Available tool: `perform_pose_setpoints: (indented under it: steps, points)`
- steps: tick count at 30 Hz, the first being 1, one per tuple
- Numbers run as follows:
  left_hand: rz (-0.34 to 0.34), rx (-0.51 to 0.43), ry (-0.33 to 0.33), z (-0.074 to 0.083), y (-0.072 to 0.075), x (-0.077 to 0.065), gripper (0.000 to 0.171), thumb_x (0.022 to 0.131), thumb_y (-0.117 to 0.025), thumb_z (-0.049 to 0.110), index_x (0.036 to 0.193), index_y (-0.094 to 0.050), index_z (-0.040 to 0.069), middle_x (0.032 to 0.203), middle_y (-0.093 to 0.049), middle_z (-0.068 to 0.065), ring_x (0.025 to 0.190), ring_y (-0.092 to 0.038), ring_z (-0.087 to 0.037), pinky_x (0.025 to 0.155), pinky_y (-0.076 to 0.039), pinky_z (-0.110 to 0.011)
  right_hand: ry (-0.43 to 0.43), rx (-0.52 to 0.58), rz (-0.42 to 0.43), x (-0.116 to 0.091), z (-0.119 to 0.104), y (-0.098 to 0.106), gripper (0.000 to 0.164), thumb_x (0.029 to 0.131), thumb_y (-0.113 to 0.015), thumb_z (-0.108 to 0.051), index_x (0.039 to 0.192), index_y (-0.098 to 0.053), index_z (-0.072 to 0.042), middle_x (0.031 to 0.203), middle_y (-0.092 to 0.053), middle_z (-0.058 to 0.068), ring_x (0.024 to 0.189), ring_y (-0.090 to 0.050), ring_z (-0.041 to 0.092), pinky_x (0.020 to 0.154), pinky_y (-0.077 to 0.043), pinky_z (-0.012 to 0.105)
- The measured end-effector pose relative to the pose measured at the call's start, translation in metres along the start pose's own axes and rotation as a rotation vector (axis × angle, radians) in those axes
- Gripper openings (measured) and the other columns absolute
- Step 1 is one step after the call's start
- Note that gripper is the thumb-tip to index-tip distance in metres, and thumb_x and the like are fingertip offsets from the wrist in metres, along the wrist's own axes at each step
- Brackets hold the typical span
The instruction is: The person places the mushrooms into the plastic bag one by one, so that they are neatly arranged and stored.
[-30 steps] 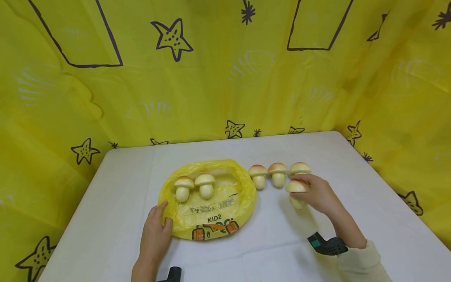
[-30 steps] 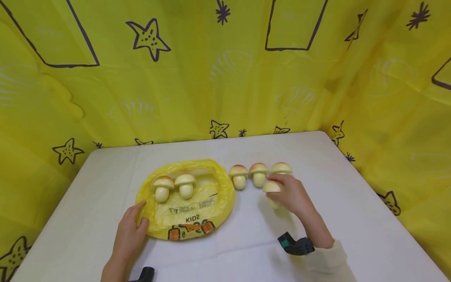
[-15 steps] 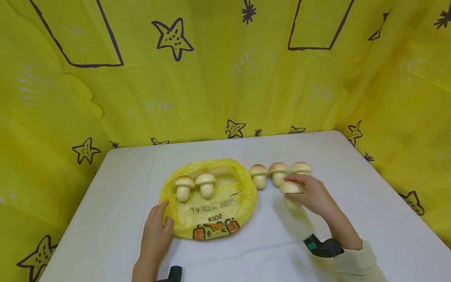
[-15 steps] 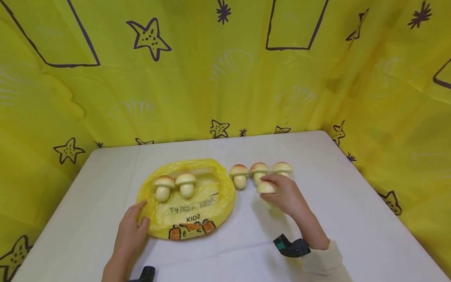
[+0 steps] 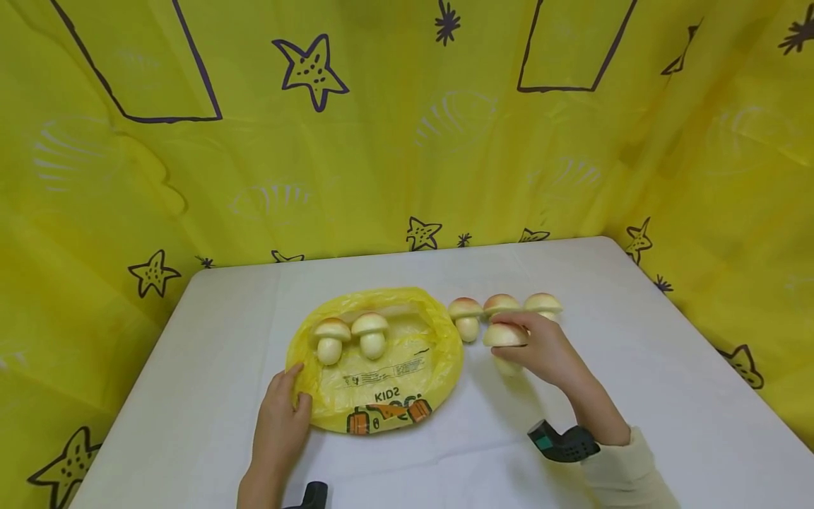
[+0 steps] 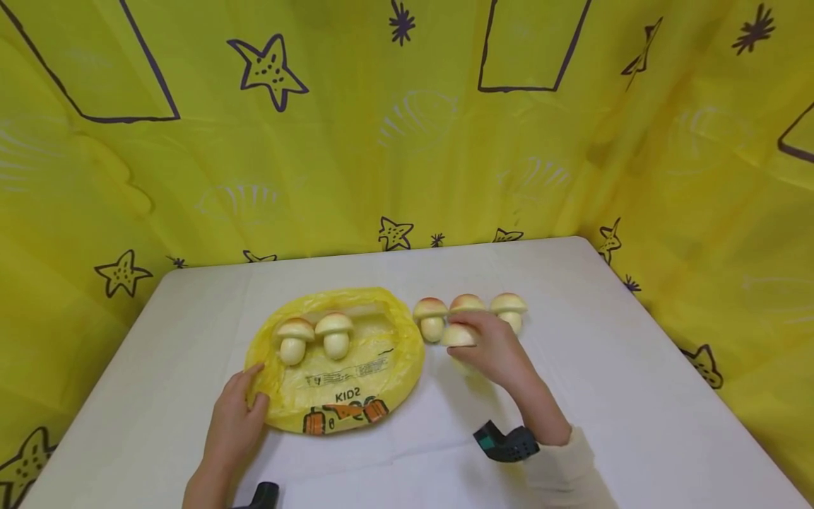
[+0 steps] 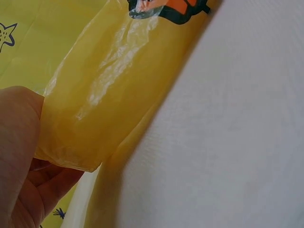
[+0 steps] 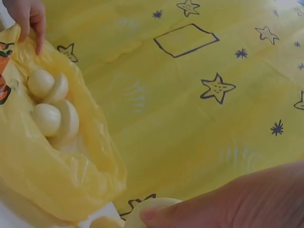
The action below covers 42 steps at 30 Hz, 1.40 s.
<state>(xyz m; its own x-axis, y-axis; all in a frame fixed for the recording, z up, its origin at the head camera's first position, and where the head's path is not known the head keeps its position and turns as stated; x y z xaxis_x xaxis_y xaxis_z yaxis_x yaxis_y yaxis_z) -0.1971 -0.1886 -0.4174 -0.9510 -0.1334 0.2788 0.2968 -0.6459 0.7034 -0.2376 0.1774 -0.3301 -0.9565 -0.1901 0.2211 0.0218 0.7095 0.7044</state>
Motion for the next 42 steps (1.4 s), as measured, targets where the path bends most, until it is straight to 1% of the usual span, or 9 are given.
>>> perform_pose_setpoints:
  steps: [8, 15, 20, 22, 27, 30, 33, 39, 42]
  points:
    - [0.023, -0.005, -0.021, 0.002, 0.002, 0.0, 0.041, 0.083, -0.049, -0.001, 0.124, -0.051, -0.005, 0.122, -0.05, -0.022, 0.116, -0.045, -0.037, 0.094, -0.036, -0.05, 0.027, 0.047, -0.013, 0.009, -0.016, -0.011, 0.039, 0.07, -0.077, -0.007, 0.107, -0.066, -0.001, 0.107, -0.061, 0.013, 0.096, -0.056, 0.028, 0.077, -0.046, 0.041]
    - [0.002, -0.008, 0.0, 0.0, 0.0, 0.0, 0.042, 0.084, -0.049, 0.0, 0.125, -0.05, -0.005, 0.123, -0.049, -0.021, 0.117, -0.044, -0.036, 0.095, -0.035, -0.05, 0.074, 0.062, 0.002, 0.014, -0.029, -0.014, 0.038, 0.069, -0.078, -0.006, 0.105, -0.066, -0.001, 0.098, -0.06, 0.008, 0.09, -0.054, 0.025, 0.075, -0.046, 0.039]
    - [0.015, -0.007, -0.017, 0.002, 0.002, 0.0, 0.041, 0.083, -0.05, -0.001, 0.124, -0.051, -0.005, 0.122, -0.049, -0.022, 0.116, -0.045, -0.037, 0.094, -0.036, -0.05, 0.063, 0.095, -0.009, 0.019, -0.033, -0.019, 0.038, 0.07, -0.078, -0.007, 0.106, -0.066, -0.002, 0.095, -0.059, 0.008, 0.088, -0.052, 0.024, 0.073, -0.046, 0.037]
    - [0.013, -0.008, -0.014, 0.002, 0.002, 0.0, 0.041, 0.083, -0.049, -0.001, 0.124, -0.051, -0.005, 0.122, -0.049, -0.022, 0.116, -0.045, -0.037, 0.094, -0.036, -0.05, 0.057, 0.107, -0.015, 0.021, -0.034, -0.021, 0.039, 0.07, -0.078, -0.008, 0.107, -0.067, -0.003, 0.1, -0.062, 0.01, 0.092, -0.052, 0.025, 0.075, -0.047, 0.038]
    - [0.003, -0.008, -0.004, 0.002, 0.002, 0.0, 0.041, 0.084, -0.049, 0.001, 0.124, -0.051, -0.005, 0.123, -0.049, -0.021, 0.117, -0.044, -0.036, 0.095, -0.036, -0.05, 0.061, 0.073, -0.025, 0.027, -0.041, -0.027, 0.039, 0.071, -0.078, -0.011, 0.108, -0.067, -0.006, 0.115, -0.062, 0.011, 0.104, -0.052, 0.028, 0.081, -0.047, 0.042]
    - [0.018, -0.005, -0.015, 0.002, 0.002, -0.001, 0.041, 0.083, -0.049, 0.001, 0.124, -0.051, -0.005, 0.122, -0.05, -0.021, 0.116, -0.045, -0.037, 0.094, -0.036, -0.05, 0.064, 0.076, -0.048, 0.029, -0.044, -0.032, 0.039, 0.072, -0.077, -0.011, 0.109, -0.066, -0.004, 0.113, -0.062, 0.012, 0.103, -0.054, 0.029, 0.081, -0.047, 0.042]
    - [0.027, 0.001, -0.023, 0.003, 0.002, -0.001, 0.041, 0.083, -0.05, 0.0, 0.124, -0.051, -0.005, 0.121, -0.05, -0.021, 0.115, -0.045, -0.036, 0.094, -0.036, -0.05, 0.058, 0.11, -0.07, 0.032, -0.046, -0.038, 0.039, 0.073, -0.076, -0.008, 0.11, -0.065, -0.001, 0.113, -0.061, 0.014, 0.101, -0.056, 0.03, 0.08, -0.048, 0.042]
    - [0.018, -0.009, -0.018, 0.002, 0.002, 0.0, 0.041, 0.083, -0.049, -0.001, 0.124, -0.051, -0.005, 0.123, -0.049, -0.021, 0.117, -0.044, -0.036, 0.095, -0.035, -0.049, 0.052, 0.152, -0.072, 0.038, -0.051, -0.047, 0.04, 0.072, -0.076, -0.008, 0.11, -0.065, -0.001, 0.113, -0.061, 0.015, 0.103, -0.056, 0.03, 0.081, -0.048, 0.042]
    - [0.018, -0.011, -0.02, 0.002, 0.002, 0.0, 0.041, 0.083, -0.049, -0.001, 0.124, -0.051, -0.005, 0.122, -0.05, -0.021, 0.116, -0.045, -0.036, 0.095, -0.036, -0.05, 0.042, 0.168, -0.083, 0.042, -0.053, -0.053, 0.04, 0.073, -0.076, -0.008, 0.111, -0.064, 0.0, 0.115, -0.06, 0.015, 0.106, -0.055, 0.031, 0.084, -0.047, 0.043]
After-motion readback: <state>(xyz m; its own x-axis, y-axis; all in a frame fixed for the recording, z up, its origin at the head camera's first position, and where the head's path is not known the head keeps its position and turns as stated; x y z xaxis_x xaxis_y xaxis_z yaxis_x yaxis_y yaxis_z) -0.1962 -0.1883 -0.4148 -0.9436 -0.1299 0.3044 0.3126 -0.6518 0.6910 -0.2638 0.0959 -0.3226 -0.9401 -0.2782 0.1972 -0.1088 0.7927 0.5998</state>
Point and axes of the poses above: each hand's wrist, its own x-axis towards the middle knuckle, its own y-axis out of the back of the hand, z = x × y, the point moved 10 cm from there along x, towards the middle knuckle
